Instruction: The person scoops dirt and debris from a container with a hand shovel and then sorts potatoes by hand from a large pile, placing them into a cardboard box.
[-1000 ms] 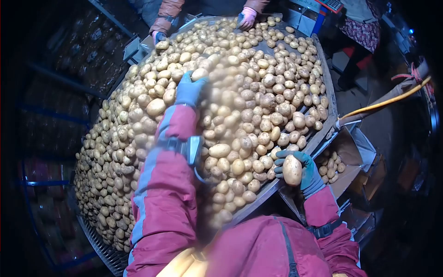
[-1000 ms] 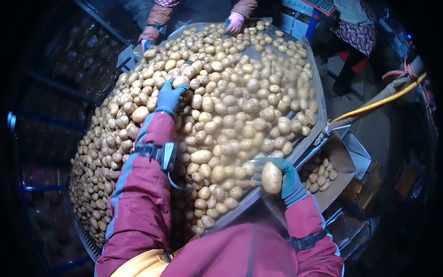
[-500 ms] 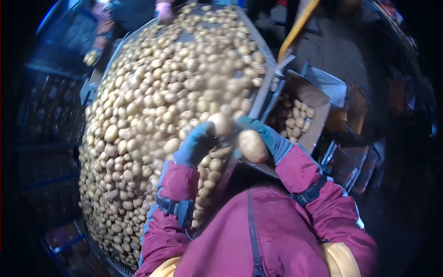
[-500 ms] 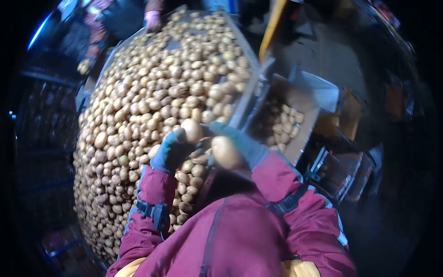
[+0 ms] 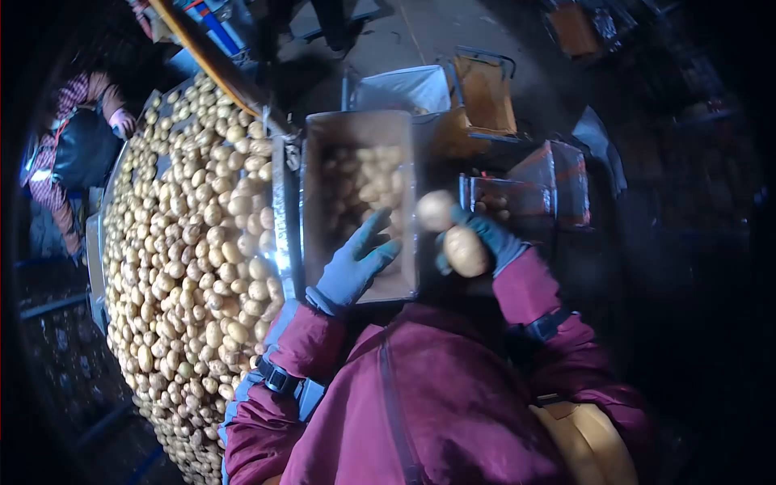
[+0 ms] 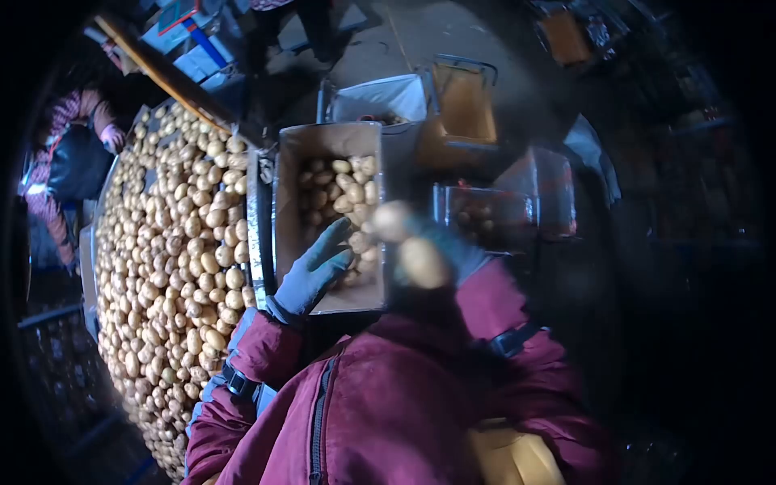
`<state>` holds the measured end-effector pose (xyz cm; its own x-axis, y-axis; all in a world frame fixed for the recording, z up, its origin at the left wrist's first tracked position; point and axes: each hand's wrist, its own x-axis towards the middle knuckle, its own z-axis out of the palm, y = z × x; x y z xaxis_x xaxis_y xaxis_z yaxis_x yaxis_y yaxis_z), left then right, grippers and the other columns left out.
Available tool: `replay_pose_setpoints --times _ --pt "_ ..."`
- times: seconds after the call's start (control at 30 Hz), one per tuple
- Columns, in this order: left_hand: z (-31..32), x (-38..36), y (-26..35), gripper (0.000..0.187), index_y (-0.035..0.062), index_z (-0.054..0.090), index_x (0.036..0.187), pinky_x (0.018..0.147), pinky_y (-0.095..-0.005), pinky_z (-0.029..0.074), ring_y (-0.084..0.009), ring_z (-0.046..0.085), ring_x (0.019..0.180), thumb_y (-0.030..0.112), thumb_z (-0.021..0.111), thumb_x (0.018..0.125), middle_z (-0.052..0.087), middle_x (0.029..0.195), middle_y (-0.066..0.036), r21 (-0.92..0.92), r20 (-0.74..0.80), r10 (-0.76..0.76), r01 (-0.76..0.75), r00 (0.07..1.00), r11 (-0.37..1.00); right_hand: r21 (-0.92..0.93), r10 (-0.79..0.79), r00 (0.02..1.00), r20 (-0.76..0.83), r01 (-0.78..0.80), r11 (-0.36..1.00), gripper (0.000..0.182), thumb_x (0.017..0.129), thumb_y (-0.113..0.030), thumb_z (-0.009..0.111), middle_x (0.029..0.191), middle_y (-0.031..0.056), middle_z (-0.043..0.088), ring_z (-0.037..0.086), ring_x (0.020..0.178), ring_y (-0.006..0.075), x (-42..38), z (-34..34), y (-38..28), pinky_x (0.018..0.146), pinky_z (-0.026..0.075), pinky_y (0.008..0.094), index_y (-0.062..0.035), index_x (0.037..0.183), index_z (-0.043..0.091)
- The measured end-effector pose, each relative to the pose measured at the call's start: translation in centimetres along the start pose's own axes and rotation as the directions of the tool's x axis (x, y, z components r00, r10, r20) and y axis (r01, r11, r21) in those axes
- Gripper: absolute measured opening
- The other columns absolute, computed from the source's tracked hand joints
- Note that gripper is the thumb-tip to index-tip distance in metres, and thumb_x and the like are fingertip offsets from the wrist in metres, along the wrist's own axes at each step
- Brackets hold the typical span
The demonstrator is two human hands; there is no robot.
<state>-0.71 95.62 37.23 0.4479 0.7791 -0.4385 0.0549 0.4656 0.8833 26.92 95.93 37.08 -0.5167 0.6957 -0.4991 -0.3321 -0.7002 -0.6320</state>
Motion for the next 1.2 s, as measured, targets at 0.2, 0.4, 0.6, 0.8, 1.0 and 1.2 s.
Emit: replay_pose_setpoints --times 0.2,0.4,0.6,0.8,1.0,1.2 --pt "-0.9 0.4 -2.9 0.058 0.0002 0.050 0.149 0.109 -0.0304 0.046 -0.0160 0.058 0.127 0.023 0.069 0.100 0.060 0.142 -0.010 -0.147 0.054 -0.086 0.094 0.995 0.985 -0.635 -0.413 0.830 -0.375 0.094 0.767 0.053 0.099 -0.033 0.068 0.119 0.0133 0.069 0.068 0.100 0.0207 -6.8 -13.6 -3.8 0.085 0.057 0.0356 -0.0015 0.139 0.058" --pt "-3.3 -1.9 -5.6 0.050 0.0017 0.058 0.143 0.106 -0.0300 0.048 -0.0140 0.060 0.122 0.028 0.067 0.101 0.067 0.134 -0.007 -0.083 -0.108 -0.133 0.125 0.985 0.989 -0.860 -0.536 0.780 -0.323 -0.005 0.511 0.042 0.097 -0.018 0.069 0.115 0.0084 0.071 0.067 0.094 0.0149 -1.4 -18.4 -1.8 0.082 0.055 0.0281 -0.0020 0.135 0.063" --pt "-9.3 -7.6 -5.0 0.045 0.0075 0.064 0.136 0.104 -0.0341 0.048 -0.0221 0.066 0.115 0.033 0.066 0.099 0.070 0.128 -0.012 0.256 -0.547 0.197 -0.062 0.814 0.965 -0.538 -0.193 0.965 -0.175 0.071 0.840 0.036 0.102 -0.025 0.060 0.115 0.0104 0.073 0.069 0.075 0.0138 12.8 1.1 -0.2 0.068 0.056 0.0254 -0.0059 0.132 0.066" --pt "-21.3 -22.3 -7.5 0.038 0.0041 0.068 0.123 0.099 -0.0404 0.052 -0.0333 0.067 0.110 0.030 0.070 0.094 0.070 0.118 -0.019 0.518 -0.855 0.486 0.261 0.179 0.815 -0.619 0.118 0.956 0.268 0.077 0.782 0.034 0.104 -0.022 0.057 0.111 0.0109 0.075 0.070 0.071 0.0110 17.6 15.9 5.2 0.059 0.054 0.0204 -0.0019 0.131 0.064" --pt "-31.8 -36.3 -13.5 0.063 0.0094 0.057 0.140 0.118 -0.0549 0.028 -0.0387 0.040 0.142 0.048 0.063 0.092 0.049 0.151 -0.019 0.278 -0.842 0.525 0.936 0.129 0.216 -0.619 0.344 0.879 0.330 -0.073 0.782 0.029 0.103 -0.018 0.058 0.100 0.0091 0.077 0.067 0.068 0.0092 19.6 25.1 10.7 0.061 0.052 0.0223 -0.0003 0.125 0.068" --pt "-24.8 -37.5 -16.1 0.059 0.0119 0.058 0.140 0.110 -0.0513 0.040 -0.0373 0.052 0.130 0.035 0.069 0.088 0.051 0.148 -0.019 0.367 -0.885 0.422 0.854 0.197 0.370 -0.731 0.449 0.816 0.363 -0.049 0.681 0.031 0.100 -0.022 0.062 0.101 0.0044 0.077 0.065 0.073 0.0069 21.1 31.4 14.4 0.063 0.049 0.0218 -0.0032 0.123 0.071"
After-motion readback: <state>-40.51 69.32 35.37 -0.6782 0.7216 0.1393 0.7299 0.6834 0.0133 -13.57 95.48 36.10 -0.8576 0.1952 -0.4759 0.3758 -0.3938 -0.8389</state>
